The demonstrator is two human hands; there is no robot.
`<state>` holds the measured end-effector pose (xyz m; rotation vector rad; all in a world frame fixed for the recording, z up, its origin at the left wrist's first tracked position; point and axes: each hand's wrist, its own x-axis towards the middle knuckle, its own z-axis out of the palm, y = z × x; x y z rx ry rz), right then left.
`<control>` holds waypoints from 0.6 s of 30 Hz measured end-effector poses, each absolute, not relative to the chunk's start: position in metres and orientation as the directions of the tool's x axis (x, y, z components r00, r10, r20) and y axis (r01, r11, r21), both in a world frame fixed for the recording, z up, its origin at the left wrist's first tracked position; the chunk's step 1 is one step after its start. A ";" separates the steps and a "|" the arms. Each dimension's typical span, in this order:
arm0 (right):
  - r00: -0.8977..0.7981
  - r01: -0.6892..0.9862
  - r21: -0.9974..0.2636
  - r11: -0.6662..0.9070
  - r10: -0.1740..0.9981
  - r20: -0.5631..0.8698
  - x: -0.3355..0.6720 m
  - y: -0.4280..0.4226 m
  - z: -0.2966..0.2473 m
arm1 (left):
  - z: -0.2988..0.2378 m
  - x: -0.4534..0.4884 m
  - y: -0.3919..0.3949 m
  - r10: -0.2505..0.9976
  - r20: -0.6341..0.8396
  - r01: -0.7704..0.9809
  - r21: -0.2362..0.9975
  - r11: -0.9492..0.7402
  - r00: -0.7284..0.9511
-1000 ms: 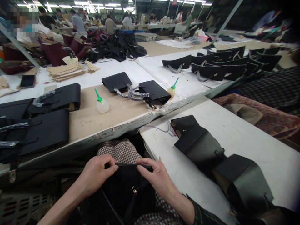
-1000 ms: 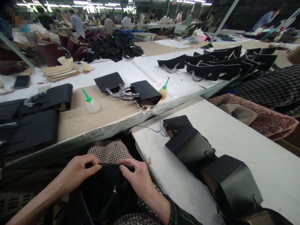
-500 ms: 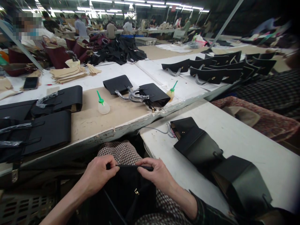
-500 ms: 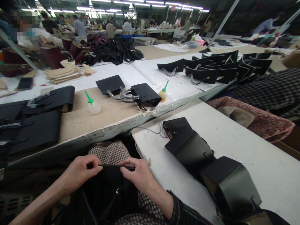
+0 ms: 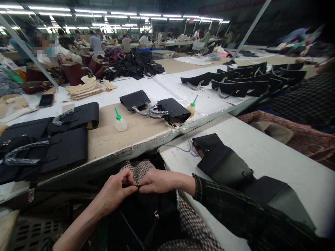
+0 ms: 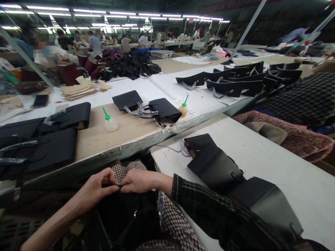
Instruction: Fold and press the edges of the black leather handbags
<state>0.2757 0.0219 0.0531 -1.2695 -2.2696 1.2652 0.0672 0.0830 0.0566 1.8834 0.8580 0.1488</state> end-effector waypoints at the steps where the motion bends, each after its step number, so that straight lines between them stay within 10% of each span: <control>1: -0.588 0.566 -0.784 0.254 0.791 -0.168 0.277 0.020 0.056 | 0.058 0.062 0.087 0.602 -0.293 0.496 0.845 -0.201 0.743; 11: -0.486 0.733 -0.652 0.195 0.820 -0.301 0.309 0.004 0.091 | 0.077 0.056 0.090 0.379 -0.503 0.566 0.821 -0.071 0.777; 18: -0.583 0.440 -0.886 0.147 0.797 -0.157 0.309 0.014 0.057 | 0.068 0.063 0.086 0.384 -0.535 0.593 0.805 -0.040 0.753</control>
